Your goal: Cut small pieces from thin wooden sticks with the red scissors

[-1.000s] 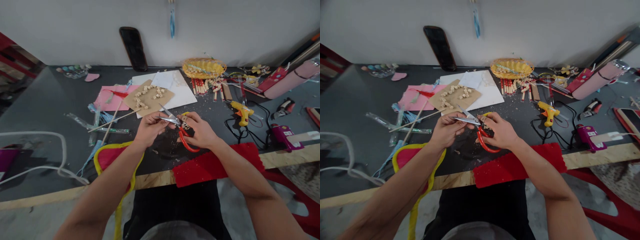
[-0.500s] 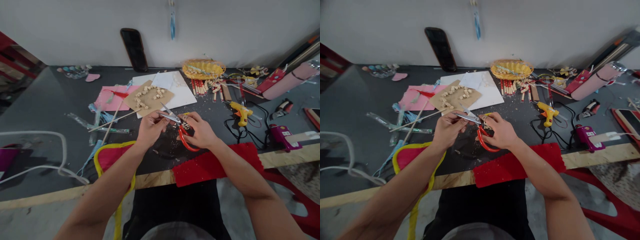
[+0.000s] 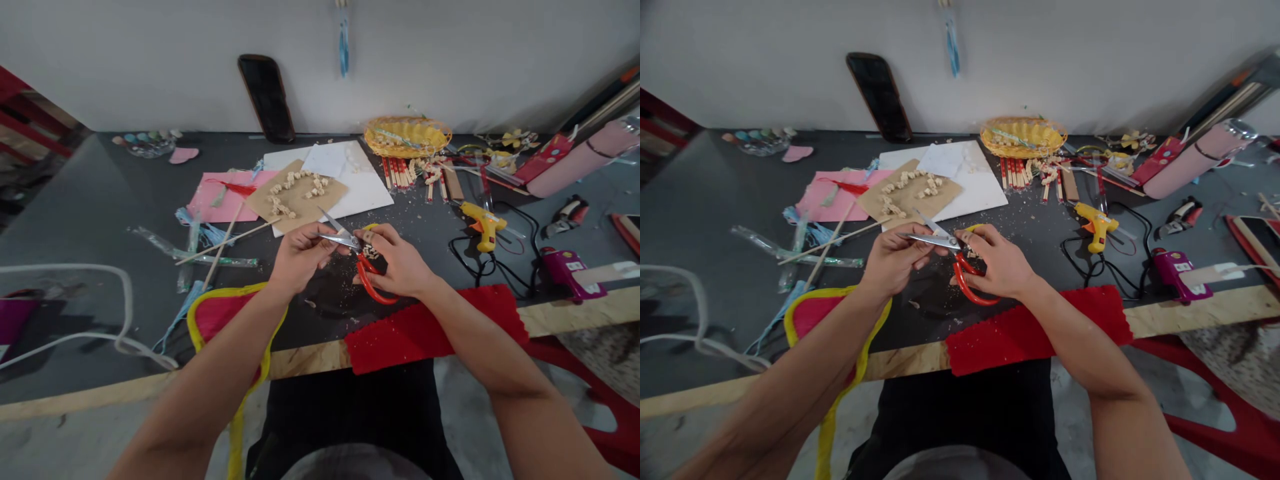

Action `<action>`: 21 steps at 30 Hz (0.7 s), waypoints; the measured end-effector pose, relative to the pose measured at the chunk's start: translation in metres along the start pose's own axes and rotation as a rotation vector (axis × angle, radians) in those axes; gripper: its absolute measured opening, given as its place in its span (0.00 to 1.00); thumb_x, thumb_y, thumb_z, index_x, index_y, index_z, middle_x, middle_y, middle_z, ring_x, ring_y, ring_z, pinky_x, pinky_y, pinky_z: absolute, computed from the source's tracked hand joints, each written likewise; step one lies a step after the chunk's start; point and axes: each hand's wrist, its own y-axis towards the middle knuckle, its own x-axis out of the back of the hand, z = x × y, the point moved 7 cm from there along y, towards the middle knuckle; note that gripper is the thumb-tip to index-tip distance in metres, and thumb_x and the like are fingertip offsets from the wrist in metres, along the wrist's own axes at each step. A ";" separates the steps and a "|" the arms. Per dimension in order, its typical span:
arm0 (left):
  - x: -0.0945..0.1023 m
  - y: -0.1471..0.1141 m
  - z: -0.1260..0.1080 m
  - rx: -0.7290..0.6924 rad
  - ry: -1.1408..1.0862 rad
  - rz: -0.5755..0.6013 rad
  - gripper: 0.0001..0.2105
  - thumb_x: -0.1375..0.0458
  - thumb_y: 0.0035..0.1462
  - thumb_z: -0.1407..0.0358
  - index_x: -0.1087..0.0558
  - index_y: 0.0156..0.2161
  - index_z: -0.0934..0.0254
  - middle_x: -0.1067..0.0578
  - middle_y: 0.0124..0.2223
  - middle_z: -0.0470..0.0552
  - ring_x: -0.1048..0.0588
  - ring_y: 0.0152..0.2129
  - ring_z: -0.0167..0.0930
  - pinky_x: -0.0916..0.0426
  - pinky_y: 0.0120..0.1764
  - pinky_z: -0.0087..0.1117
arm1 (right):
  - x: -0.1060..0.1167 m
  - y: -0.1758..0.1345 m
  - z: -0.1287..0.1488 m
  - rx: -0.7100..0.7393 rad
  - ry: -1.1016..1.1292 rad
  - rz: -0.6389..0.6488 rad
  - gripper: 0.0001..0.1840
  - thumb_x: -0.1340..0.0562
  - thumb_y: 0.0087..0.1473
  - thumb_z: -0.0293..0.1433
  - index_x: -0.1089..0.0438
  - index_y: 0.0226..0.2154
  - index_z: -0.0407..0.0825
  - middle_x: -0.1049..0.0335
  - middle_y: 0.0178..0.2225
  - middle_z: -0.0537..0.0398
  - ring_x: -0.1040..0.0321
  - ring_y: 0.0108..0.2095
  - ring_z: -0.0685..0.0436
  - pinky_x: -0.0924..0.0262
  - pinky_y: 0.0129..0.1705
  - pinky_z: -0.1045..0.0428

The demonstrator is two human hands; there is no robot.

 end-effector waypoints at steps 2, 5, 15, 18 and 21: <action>0.000 0.000 0.000 0.003 -0.015 0.000 0.10 0.32 0.45 0.62 0.25 0.29 0.66 0.20 0.24 0.53 0.38 0.11 0.21 0.48 0.15 0.23 | 0.000 0.000 0.000 0.002 -0.020 -0.003 0.38 0.38 0.52 0.52 0.42 0.59 0.51 0.39 0.53 0.43 0.35 0.52 0.34 0.32 0.50 0.39; 0.001 0.001 0.000 -0.005 -0.027 -0.018 0.11 0.31 0.44 0.62 0.26 0.29 0.66 0.21 0.23 0.53 0.39 0.11 0.20 0.48 0.15 0.23 | 0.001 -0.001 0.002 -0.016 -0.067 -0.003 0.36 0.40 0.54 0.51 0.42 0.59 0.51 0.38 0.53 0.43 0.34 0.51 0.34 0.31 0.49 0.39; 0.004 0.000 -0.001 -0.059 0.076 -0.062 0.10 0.32 0.47 0.61 0.25 0.30 0.65 0.22 0.23 0.49 0.37 0.13 0.21 0.45 0.16 0.24 | 0.001 -0.002 0.001 -0.067 -0.081 0.021 0.35 0.39 0.53 0.50 0.42 0.59 0.51 0.38 0.52 0.43 0.31 0.45 0.37 0.29 0.42 0.43; 0.002 0.000 -0.001 -0.041 0.047 -0.030 0.09 0.32 0.47 0.62 0.25 0.30 0.65 0.22 0.24 0.50 0.39 0.12 0.20 0.47 0.16 0.24 | 0.001 0.000 0.001 -0.044 -0.048 0.022 0.37 0.37 0.51 0.51 0.42 0.58 0.51 0.39 0.53 0.43 0.34 0.50 0.35 0.30 0.46 0.41; -0.001 -0.001 0.000 0.021 0.006 0.024 0.09 0.32 0.46 0.63 0.26 0.29 0.66 0.21 0.24 0.52 0.40 0.11 0.19 0.48 0.15 0.23 | 0.002 0.001 0.003 -0.024 -0.022 0.008 0.39 0.37 0.50 0.54 0.42 0.57 0.51 0.39 0.53 0.42 0.36 0.54 0.34 0.31 0.50 0.39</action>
